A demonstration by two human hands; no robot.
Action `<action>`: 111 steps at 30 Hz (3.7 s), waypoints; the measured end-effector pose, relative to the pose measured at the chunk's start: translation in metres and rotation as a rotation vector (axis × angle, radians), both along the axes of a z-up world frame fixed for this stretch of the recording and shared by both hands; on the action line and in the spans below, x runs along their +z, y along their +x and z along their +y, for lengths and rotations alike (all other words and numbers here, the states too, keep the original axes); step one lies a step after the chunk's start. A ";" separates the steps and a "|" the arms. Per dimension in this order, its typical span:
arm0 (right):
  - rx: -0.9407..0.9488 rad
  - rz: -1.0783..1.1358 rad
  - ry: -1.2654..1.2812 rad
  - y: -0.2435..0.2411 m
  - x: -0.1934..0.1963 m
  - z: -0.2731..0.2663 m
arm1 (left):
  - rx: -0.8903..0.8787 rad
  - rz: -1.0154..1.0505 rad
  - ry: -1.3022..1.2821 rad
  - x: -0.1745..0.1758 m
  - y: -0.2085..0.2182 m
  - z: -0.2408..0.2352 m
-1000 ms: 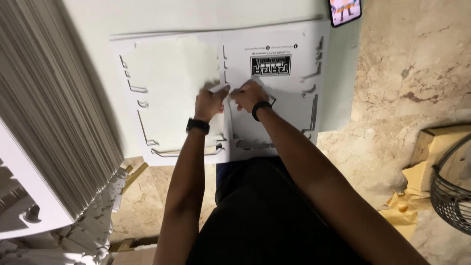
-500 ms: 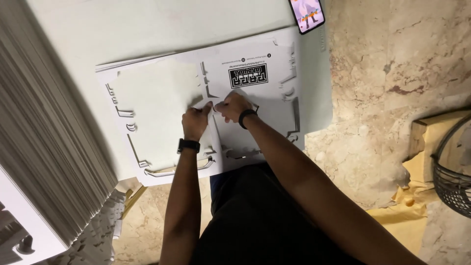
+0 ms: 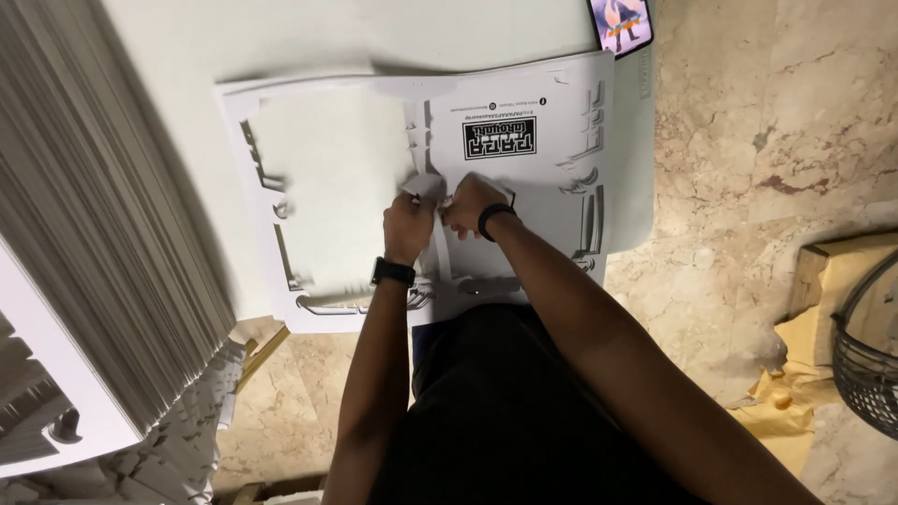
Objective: Manually separating die-cut cardboard shapes from the waste material on a sheet.
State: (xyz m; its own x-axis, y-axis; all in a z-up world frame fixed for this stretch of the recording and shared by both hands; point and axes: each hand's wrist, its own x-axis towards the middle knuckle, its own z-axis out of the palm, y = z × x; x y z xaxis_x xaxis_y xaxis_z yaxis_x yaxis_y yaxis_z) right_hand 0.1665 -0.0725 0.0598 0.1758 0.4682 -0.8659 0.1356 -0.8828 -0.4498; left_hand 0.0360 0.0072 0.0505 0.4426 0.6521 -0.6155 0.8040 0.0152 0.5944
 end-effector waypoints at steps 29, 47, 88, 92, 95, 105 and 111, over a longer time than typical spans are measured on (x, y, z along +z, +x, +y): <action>0.152 0.054 0.001 0.007 -0.048 -0.004 | -0.129 -0.117 0.180 -0.002 -0.018 -0.020; -1.046 -0.186 0.022 -0.039 -0.064 -0.289 | 0.294 -0.232 -0.533 -0.067 -0.030 0.023; -0.532 -0.444 -0.091 -0.017 -0.001 -0.268 | -0.125 0.298 0.630 -0.053 -0.170 0.125; -0.494 -0.464 -0.112 -0.023 0.012 -0.260 | -0.385 0.501 0.493 -0.050 -0.170 0.179; -0.475 -0.481 -0.136 -0.024 0.014 -0.256 | -0.457 0.454 0.493 -0.077 -0.174 0.202; -0.423 -0.489 -0.162 -0.020 -0.001 -0.255 | -0.336 0.309 0.469 -0.083 -0.171 0.214; -0.452 -0.443 -0.131 -0.019 0.006 -0.251 | -0.365 0.305 0.420 -0.072 -0.176 0.210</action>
